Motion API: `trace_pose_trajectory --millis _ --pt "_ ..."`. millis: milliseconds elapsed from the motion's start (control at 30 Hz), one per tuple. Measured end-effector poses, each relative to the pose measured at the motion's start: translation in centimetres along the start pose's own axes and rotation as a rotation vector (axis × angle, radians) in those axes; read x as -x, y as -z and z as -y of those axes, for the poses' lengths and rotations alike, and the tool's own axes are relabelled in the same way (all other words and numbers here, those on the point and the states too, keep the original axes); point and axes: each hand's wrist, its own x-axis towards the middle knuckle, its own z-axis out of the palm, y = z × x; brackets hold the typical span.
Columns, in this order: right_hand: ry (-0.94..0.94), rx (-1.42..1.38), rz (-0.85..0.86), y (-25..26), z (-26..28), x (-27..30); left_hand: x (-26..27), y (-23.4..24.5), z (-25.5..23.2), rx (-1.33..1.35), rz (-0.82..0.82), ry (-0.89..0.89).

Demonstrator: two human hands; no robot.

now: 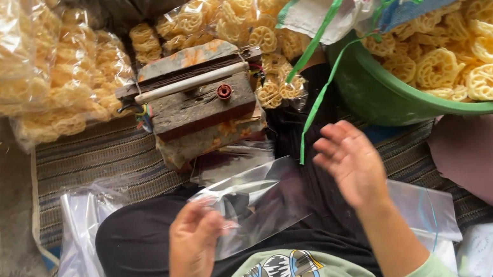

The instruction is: Manually placing crackers into plastic bags and sealing them with a heat sealer

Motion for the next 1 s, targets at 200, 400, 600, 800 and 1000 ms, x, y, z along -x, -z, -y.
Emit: trace_pose_trajectory --millis 200,400,600,800,1000 --pt "0.632 0.88 -0.274 5.3 10.1 -7.9 1.0 1.1 -3.0 -0.142 -0.143 -0.082" --pt "0.573 2.114 -0.407 14.0 15.7 -20.8 1.1 2.0 -2.7 -0.273 -0.167 -0.092" --pt "0.122 2.237 -0.461 16.8 13.9 -24.3 1.6 1.0 -4.1 -0.266 -0.202 -0.093" --pt "0.675 2.363 -0.371 14.8 14.4 -22.2 1.2 0.8 -4.4 -0.355 -0.243 -0.14" --pt "0.707 2.316 -0.051 8.5 14.0 -25.0 0.3 -0.5 -3.2 -0.387 -0.176 -0.14"
